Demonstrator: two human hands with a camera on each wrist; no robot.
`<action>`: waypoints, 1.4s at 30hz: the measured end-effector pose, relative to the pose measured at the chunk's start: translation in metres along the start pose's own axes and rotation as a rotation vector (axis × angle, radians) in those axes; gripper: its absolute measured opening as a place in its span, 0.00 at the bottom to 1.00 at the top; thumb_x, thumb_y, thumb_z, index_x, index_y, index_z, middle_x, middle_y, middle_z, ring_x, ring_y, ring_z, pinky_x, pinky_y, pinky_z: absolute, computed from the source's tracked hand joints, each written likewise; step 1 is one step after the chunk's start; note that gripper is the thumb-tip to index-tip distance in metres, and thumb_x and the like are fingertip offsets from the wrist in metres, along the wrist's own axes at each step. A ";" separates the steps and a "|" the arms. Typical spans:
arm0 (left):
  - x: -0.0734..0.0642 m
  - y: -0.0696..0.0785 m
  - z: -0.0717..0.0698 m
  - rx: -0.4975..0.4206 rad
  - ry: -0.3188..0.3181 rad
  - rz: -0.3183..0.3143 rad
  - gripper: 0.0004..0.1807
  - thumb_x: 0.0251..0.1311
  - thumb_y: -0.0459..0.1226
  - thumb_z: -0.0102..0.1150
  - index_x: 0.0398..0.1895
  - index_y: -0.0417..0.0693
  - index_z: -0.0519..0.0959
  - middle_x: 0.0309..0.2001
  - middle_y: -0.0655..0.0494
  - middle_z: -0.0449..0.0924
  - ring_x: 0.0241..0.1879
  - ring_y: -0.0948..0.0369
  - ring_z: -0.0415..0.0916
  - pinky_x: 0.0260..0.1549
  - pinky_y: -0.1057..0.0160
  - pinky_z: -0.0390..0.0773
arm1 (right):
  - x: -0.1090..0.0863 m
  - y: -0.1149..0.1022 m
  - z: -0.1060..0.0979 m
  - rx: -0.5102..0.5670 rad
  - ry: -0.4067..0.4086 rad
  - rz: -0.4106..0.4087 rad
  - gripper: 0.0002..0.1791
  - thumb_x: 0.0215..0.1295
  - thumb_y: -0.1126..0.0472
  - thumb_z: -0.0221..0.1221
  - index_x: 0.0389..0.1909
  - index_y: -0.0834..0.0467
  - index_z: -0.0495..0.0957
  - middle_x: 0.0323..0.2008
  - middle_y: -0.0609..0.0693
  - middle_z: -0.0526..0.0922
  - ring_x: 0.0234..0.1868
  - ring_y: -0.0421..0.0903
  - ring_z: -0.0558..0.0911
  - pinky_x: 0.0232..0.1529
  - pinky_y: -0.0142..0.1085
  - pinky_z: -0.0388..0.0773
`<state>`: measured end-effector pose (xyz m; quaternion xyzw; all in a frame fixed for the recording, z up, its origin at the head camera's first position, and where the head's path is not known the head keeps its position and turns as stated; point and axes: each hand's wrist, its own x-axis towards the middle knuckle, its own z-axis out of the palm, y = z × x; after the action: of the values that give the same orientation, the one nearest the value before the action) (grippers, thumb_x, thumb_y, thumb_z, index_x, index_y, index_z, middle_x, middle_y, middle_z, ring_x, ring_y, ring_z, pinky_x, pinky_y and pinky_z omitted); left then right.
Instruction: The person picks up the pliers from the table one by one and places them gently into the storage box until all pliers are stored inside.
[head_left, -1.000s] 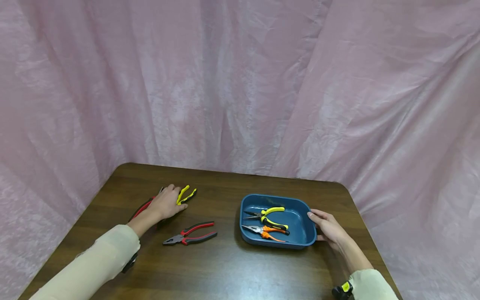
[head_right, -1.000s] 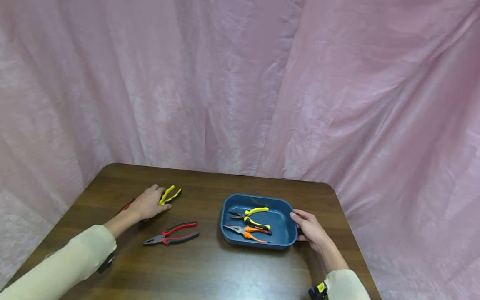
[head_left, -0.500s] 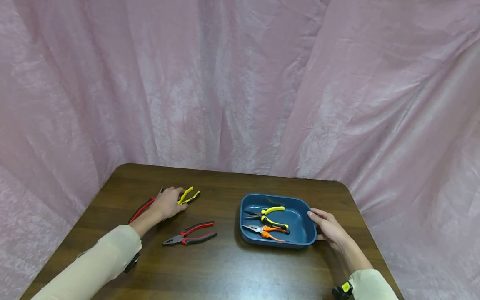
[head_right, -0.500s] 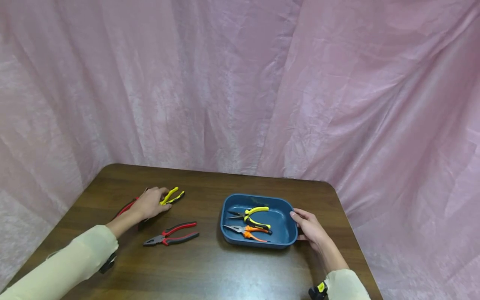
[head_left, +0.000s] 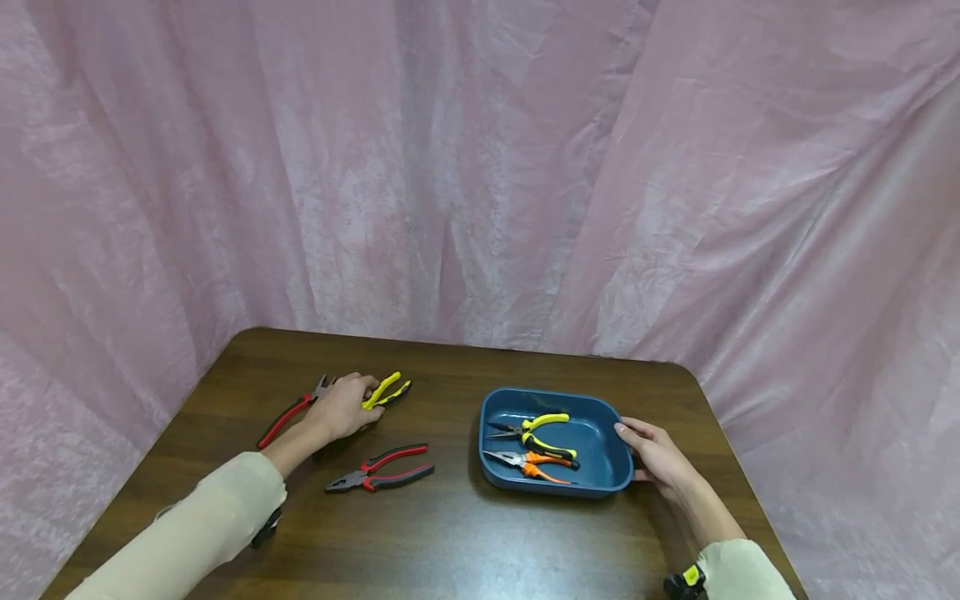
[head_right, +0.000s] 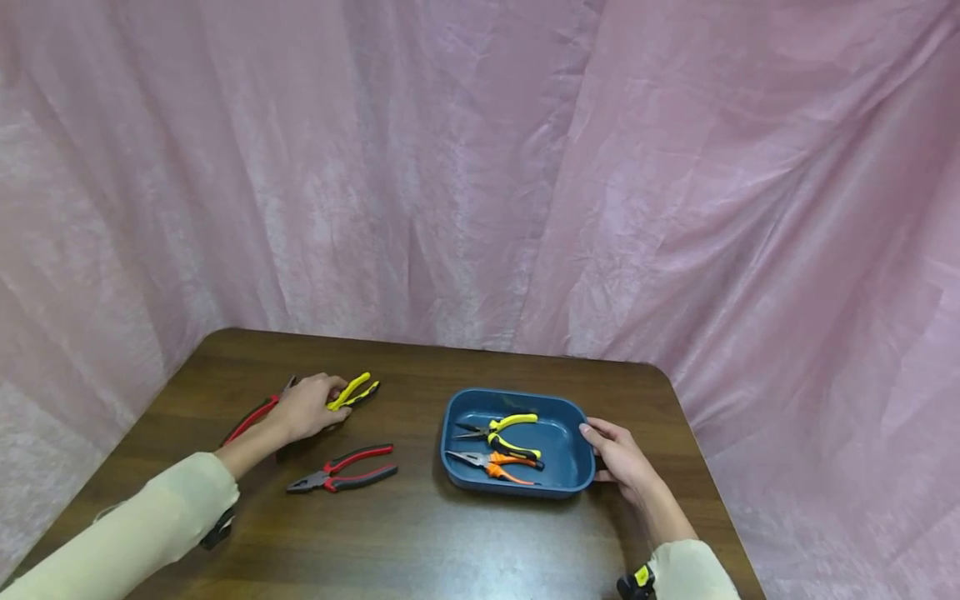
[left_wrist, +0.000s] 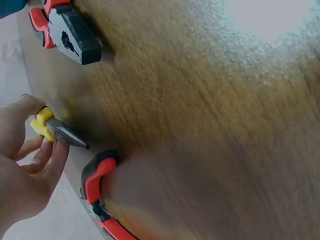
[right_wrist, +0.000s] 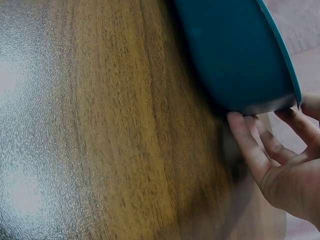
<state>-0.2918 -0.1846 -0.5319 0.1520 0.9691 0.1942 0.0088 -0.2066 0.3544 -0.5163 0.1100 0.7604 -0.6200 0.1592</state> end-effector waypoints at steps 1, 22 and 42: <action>0.000 0.001 0.000 -0.004 0.004 0.007 0.29 0.56 0.46 0.70 0.58 0.40 0.78 0.44 0.50 0.80 0.40 0.57 0.78 0.36 0.55 0.80 | 0.000 0.000 0.000 0.002 -0.001 0.001 0.37 0.73 0.43 0.54 0.74 0.59 0.59 0.64 0.63 0.69 0.51 0.51 0.78 0.41 0.51 0.83; -0.002 0.030 0.000 -0.050 0.043 0.112 0.27 0.54 0.46 0.73 0.56 0.45 0.81 0.42 0.56 0.78 0.38 0.60 0.77 0.34 0.59 0.78 | 0.000 0.000 0.001 -0.016 0.016 0.011 0.35 0.73 0.43 0.54 0.73 0.57 0.62 0.66 0.62 0.67 0.54 0.53 0.76 0.42 0.50 0.83; -0.002 0.048 0.002 -0.057 0.036 0.185 0.26 0.55 0.45 0.72 0.57 0.46 0.80 0.43 0.57 0.77 0.38 0.62 0.75 0.34 0.62 0.75 | 0.001 0.004 0.001 -0.010 0.024 -0.004 0.35 0.72 0.42 0.54 0.72 0.58 0.63 0.64 0.61 0.70 0.51 0.51 0.77 0.41 0.50 0.83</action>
<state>-0.2757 -0.1426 -0.5156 0.2371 0.9449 0.2245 -0.0224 -0.2057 0.3543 -0.5200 0.1153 0.7657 -0.6150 0.1492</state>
